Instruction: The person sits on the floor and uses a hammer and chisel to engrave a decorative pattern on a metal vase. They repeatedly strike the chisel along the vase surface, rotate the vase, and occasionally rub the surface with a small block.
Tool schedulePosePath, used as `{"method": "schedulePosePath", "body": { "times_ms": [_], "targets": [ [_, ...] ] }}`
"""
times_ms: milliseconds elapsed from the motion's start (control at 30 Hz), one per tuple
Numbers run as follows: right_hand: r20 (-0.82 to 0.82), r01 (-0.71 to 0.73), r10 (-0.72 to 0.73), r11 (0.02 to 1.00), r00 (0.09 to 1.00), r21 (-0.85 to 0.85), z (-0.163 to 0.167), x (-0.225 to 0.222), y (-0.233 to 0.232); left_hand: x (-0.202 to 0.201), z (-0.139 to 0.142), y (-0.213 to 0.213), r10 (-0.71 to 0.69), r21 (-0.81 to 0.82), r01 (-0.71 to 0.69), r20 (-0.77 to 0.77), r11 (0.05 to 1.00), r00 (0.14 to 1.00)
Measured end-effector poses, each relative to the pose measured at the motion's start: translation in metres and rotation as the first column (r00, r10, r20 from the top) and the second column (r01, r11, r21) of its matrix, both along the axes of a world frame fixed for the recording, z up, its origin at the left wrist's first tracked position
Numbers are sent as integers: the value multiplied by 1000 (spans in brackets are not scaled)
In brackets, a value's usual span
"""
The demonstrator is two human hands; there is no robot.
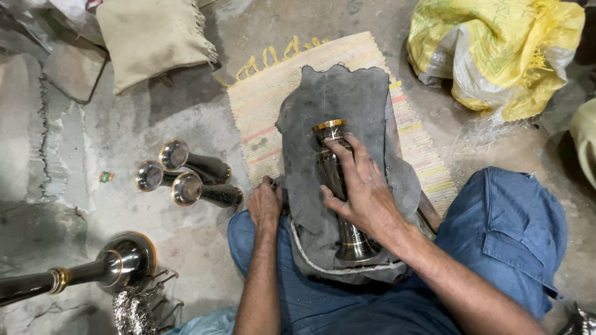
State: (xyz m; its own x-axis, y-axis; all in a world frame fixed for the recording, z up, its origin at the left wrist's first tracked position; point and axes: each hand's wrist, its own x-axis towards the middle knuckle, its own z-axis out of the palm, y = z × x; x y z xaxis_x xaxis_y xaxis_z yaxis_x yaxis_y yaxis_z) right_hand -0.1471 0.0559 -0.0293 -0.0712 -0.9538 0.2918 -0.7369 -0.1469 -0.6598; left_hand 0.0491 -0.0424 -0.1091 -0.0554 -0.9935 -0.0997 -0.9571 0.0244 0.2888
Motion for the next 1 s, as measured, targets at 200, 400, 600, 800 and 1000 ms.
{"method": "schedulePosePath", "body": {
  "times_ms": [200, 400, 600, 800, 1000],
  "targets": [
    [-132, 30, -18, 996, 991, 89, 10, 6, -2, 2, 2, 1, 5, 11, -5, -39, 1000, 999],
    [197, -122, 127, 992, 972, -38, 2, -17, 4, 3, -1, 2, 40, -34, -47, -181, 998, 983],
    [339, 1, -44, 992, 940, 125, -5, -47, 38, 10, 6, 14, -47, -271, -96, -477, 958, 878],
    [174, 163, -179, 981, 968, 102, -25, -64, 59, 2, -6, 71, 102, -64, -286, -842, 956, 530],
    [664, -37, -384, 849, 641, 527, -58, -72, 41, -17, -44, 86, 217, 212, -141, -976, 967, 17]
  ]
}}
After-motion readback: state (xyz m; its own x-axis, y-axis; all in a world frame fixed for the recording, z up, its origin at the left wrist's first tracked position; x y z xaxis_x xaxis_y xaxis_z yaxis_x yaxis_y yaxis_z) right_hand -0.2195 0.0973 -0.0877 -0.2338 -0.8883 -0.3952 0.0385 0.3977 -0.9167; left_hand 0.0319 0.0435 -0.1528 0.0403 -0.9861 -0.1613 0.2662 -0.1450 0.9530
